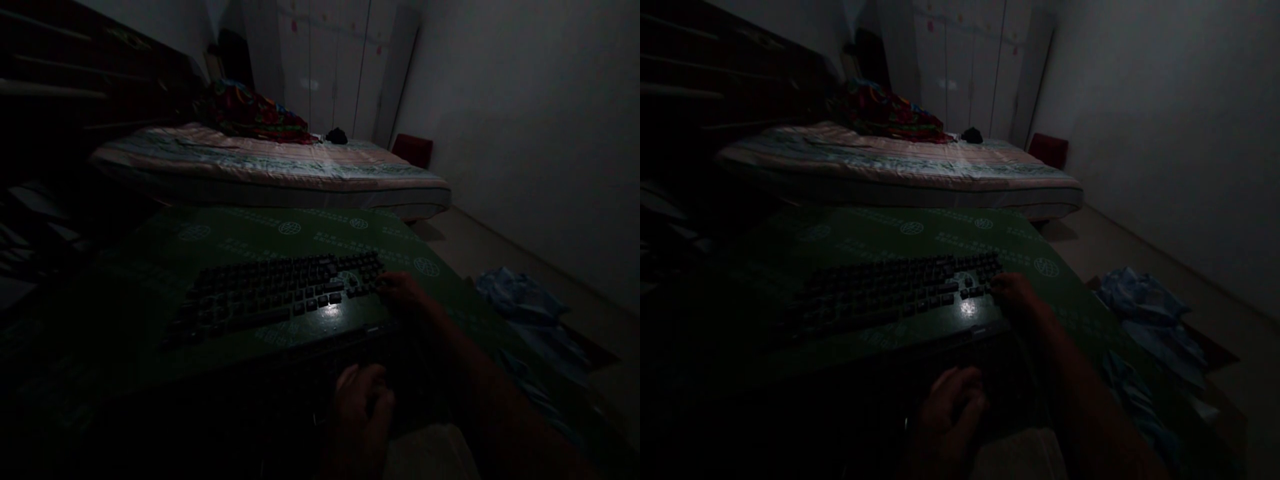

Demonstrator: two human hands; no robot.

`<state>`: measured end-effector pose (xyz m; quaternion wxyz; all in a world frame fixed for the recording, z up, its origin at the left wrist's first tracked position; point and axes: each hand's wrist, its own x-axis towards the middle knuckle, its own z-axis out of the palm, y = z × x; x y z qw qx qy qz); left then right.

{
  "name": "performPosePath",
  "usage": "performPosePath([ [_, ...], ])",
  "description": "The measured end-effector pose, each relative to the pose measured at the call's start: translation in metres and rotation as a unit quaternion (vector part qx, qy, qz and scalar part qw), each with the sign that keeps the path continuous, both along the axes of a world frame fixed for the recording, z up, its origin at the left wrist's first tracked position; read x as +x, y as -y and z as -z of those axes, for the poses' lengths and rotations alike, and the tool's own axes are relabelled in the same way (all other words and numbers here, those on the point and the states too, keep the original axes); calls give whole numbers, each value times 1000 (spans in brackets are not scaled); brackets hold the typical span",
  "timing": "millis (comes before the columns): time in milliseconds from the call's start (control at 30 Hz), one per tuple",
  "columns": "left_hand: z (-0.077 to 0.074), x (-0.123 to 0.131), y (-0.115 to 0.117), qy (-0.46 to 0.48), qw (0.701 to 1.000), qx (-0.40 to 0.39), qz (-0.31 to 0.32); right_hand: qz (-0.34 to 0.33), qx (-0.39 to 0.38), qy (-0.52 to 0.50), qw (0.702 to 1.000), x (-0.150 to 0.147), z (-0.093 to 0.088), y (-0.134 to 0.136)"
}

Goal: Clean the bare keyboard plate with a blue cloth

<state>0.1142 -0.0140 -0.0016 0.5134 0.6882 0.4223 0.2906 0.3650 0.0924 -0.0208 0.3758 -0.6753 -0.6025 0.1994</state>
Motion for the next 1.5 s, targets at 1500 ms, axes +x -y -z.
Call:
performPosePath([
  [1500,5,2,4,-31,998,10,-45,75,10,-32,997,-1,8,2],
])
